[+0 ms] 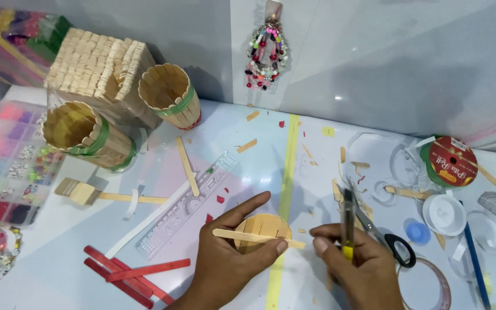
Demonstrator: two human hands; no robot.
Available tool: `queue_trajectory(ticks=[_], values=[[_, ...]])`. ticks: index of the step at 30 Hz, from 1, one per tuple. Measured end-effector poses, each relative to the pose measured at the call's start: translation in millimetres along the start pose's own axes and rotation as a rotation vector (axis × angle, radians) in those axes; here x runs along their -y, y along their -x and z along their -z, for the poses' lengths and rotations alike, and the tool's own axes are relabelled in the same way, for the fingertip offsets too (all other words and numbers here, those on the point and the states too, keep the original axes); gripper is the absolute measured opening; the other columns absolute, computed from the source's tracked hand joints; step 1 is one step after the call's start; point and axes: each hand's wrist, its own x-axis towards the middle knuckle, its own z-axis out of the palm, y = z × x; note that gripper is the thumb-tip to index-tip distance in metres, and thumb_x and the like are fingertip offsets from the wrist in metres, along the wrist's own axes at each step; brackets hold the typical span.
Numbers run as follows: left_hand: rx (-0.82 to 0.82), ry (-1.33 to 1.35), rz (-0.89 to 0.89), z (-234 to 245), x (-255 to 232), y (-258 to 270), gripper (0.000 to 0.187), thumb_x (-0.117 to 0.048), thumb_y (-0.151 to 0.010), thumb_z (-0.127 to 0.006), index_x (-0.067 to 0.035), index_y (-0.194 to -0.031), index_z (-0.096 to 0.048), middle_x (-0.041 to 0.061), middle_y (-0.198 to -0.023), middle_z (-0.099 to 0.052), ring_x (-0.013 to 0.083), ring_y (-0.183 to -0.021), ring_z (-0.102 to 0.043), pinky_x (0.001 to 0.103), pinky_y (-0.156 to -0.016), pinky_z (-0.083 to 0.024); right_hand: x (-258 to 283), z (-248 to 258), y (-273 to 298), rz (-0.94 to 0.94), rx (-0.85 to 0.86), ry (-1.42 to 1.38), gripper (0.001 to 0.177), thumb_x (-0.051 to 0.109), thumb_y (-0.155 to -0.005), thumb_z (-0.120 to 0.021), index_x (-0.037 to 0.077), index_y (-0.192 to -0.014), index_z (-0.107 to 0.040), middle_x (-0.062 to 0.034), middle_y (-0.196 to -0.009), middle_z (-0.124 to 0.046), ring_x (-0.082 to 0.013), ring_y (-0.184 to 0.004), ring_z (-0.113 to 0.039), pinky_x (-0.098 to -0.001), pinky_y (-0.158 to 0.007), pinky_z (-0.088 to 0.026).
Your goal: Cutting wooden popsicle sticks to size with scissors and arranging them to assemble a circular base for a handicraft project.
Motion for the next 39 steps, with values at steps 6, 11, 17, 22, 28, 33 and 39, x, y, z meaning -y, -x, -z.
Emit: queue_trajectory(ticks=[6,11,17,22,28,33,39], values=[[0.037,-0.044,0.028,-1.3,0.4,0.5,0.072,-0.019,-0.065,-0.092,-0.017,-0.135,-0.077,0.002,-0.081,-0.077,0.0084,-0.071,-0.066,0.023,-0.065,-0.059,-22.8,-3.0,-7.6,-0.128,0.171,-0.085,0.009,-0.006,-0.083,-0.086,-0.012,-0.091,-0.084,-0.0185,-0.070,-0.064,-0.0265,-0.062,-0.051,-0.0366,-0.062,-0.041],[0.006,0.204,-0.123,9.2,14.7,-8.2,0.050,-0.010,-0.083,-0.077,-0.003,-0.133,-0.076,0.005,-0.094,-0.081,0.0076,-0.063,-0.059,0.026,-0.063,-0.052,-35.1,5.5,-28.5,-0.076,0.259,-0.270,0.010,-0.009,-0.084,-0.078,-0.013,-0.092,-0.073,-0.0106,-0.051,-0.030,-0.0195,-0.042,-0.023,-0.0338,-0.041,-0.015],[-0.054,0.152,-0.226,21.1,6.2,-14.2,0.026,-0.013,-0.085,-0.071,0.001,-0.102,-0.084,0.016,-0.090,-0.087,0.0204,-0.088,-0.079,0.030,-0.078,-0.059,-21.4,12.7,-29.4,-0.062,0.208,-0.223,0.012,0.000,-0.087,-0.080,-0.010,-0.090,-0.072,-0.0106,-0.055,-0.033,-0.0223,-0.046,-0.026,-0.0357,-0.045,-0.017],[-0.040,0.067,-0.122,13.4,10.6,-15.3,0.017,-0.011,-0.081,-0.080,0.000,-0.092,-0.087,0.009,-0.081,-0.085,0.0135,-0.076,-0.072,0.026,-0.070,-0.057,-25.9,12.0,-29.4,-0.014,0.223,-0.213,0.011,-0.004,-0.085,-0.080,-0.011,-0.088,-0.073,-0.0116,-0.052,-0.031,-0.0223,-0.043,-0.026,-0.0361,-0.044,-0.020],[-0.058,-0.082,-0.106,14.4,16.3,-16.9,0.013,-0.017,-0.081,-0.085,-0.005,-0.080,-0.090,0.000,-0.059,-0.070,0.0083,-0.057,-0.053,0.026,-0.058,-0.045,-22.7,14.0,-28.6,0.005,0.213,-0.142,0.011,-0.004,-0.084,-0.081,-0.011,-0.089,-0.075,-0.0124,-0.053,-0.033,-0.0230,-0.046,-0.029,-0.0366,-0.045,-0.024],[0.040,-0.048,-0.062,11.6,10.2,-15.3,0.025,-0.011,-0.077,-0.085,-0.006,-0.101,-0.089,0.005,-0.081,-0.085,0.0108,-0.074,-0.075,0.023,-0.068,-0.060,-14.8,15.0,-24.9,-0.024,0.217,-0.135,0.010,-0.004,-0.085,-0.081,-0.010,-0.090,-0.074,-0.0113,-0.056,-0.033,-0.0231,-0.049,-0.028,-0.0363,-0.048,-0.023],[0.078,-0.167,-0.005,9.8,8.4,-13.4,0.014,-0.019,-0.081,-0.085,-0.007,-0.084,-0.091,-0.002,-0.068,-0.079,0.0066,-0.062,-0.058,0.025,-0.061,-0.049,-5.6,11.9,-18.6,-0.028,0.188,-0.112,0.010,-0.002,-0.087,-0.082,-0.010,-0.090,-0.077,-0.0110,-0.057,-0.031,-0.0231,-0.050,-0.027,-0.0367,-0.048,-0.025]])
